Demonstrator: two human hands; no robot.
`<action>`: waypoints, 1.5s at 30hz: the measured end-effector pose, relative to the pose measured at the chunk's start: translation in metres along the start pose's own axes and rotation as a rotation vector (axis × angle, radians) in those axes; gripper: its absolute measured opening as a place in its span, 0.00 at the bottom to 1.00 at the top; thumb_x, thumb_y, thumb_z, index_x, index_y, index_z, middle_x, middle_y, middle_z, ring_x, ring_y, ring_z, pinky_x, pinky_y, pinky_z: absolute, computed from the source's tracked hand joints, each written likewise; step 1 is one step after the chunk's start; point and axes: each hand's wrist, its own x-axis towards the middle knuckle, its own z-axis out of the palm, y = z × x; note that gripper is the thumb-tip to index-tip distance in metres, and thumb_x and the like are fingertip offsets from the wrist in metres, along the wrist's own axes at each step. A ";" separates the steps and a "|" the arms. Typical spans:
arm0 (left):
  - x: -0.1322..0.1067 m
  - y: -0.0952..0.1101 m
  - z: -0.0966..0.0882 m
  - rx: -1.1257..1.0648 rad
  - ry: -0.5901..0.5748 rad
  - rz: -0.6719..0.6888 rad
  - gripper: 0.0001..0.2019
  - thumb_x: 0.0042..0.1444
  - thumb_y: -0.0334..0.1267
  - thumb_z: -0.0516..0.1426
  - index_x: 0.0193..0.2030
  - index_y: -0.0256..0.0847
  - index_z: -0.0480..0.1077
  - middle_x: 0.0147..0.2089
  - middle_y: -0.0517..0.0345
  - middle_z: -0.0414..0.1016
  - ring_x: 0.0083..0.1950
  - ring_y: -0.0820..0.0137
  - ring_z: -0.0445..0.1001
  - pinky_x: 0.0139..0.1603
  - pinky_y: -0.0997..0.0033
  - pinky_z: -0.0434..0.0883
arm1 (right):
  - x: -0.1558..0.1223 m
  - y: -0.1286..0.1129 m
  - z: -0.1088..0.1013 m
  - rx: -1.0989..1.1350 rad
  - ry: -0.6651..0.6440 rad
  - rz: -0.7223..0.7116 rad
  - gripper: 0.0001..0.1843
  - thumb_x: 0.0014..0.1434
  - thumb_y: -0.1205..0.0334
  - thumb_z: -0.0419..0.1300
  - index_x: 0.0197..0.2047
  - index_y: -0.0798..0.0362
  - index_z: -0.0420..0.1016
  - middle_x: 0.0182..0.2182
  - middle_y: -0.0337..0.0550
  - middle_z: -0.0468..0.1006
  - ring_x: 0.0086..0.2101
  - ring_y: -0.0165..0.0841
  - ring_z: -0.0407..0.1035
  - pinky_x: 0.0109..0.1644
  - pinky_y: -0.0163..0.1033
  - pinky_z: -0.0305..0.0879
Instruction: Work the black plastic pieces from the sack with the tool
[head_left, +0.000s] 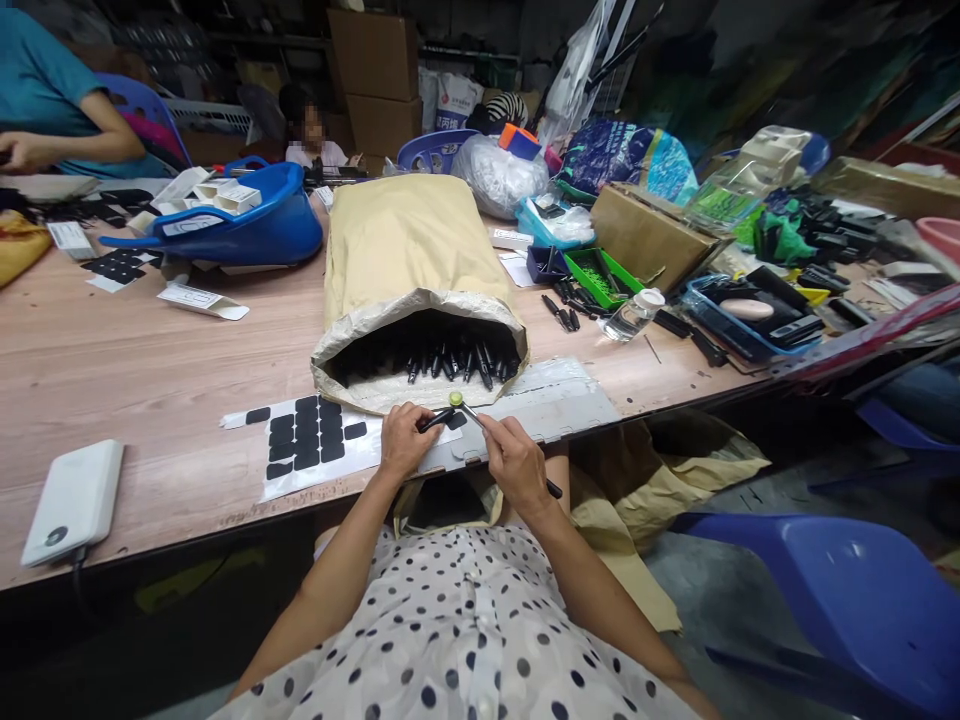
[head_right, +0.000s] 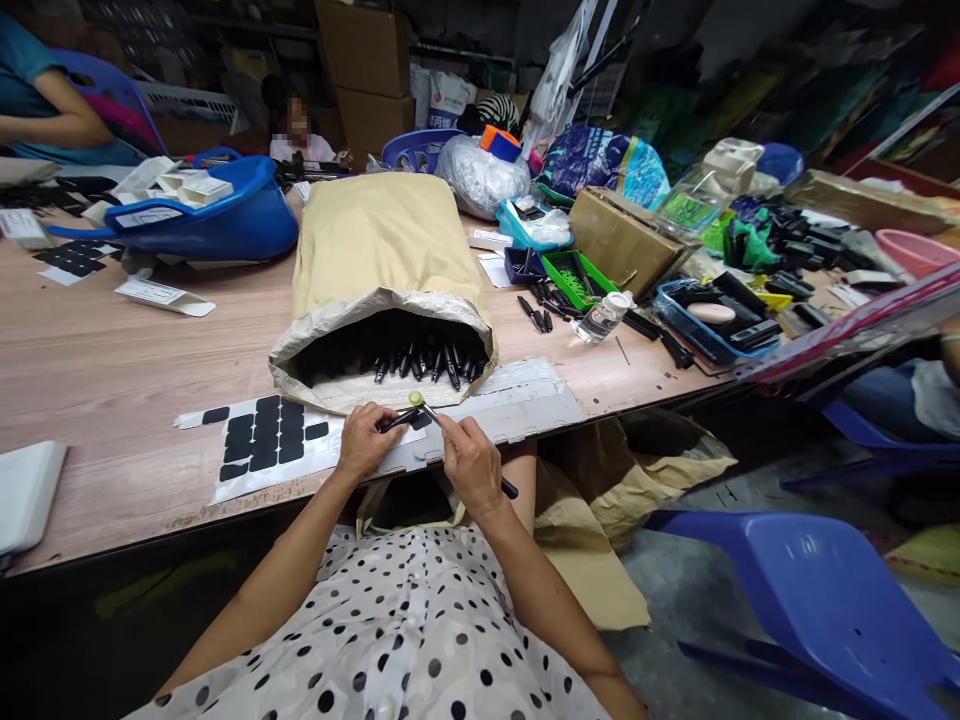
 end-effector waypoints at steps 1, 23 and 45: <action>0.000 0.000 0.000 0.003 0.005 0.001 0.01 0.51 0.37 0.63 0.32 0.46 0.76 0.33 0.59 0.75 0.41 0.62 0.70 0.48 0.62 0.68 | 0.002 0.003 0.000 -0.007 0.016 0.013 0.21 0.70 0.65 0.49 0.57 0.45 0.78 0.35 0.42 0.76 0.36 0.32 0.71 0.38 0.32 0.63; -0.032 0.013 -0.018 -0.225 -0.157 0.122 0.15 0.65 0.46 0.49 0.45 0.43 0.75 0.42 0.55 0.78 0.43 0.64 0.74 0.47 0.65 0.70 | 0.014 0.034 0.029 -0.327 0.133 -0.009 0.17 0.61 0.69 0.56 0.50 0.48 0.80 0.34 0.45 0.71 0.37 0.38 0.58 0.40 0.41 0.50; -0.111 -0.019 0.025 0.078 -0.218 -0.022 0.21 0.66 0.46 0.48 0.33 0.42 0.78 0.28 0.54 0.78 0.32 0.67 0.76 0.38 0.71 0.68 | 0.014 0.033 0.031 -0.362 0.104 0.010 0.16 0.61 0.66 0.57 0.50 0.47 0.79 0.36 0.44 0.68 0.37 0.38 0.55 0.40 0.41 0.49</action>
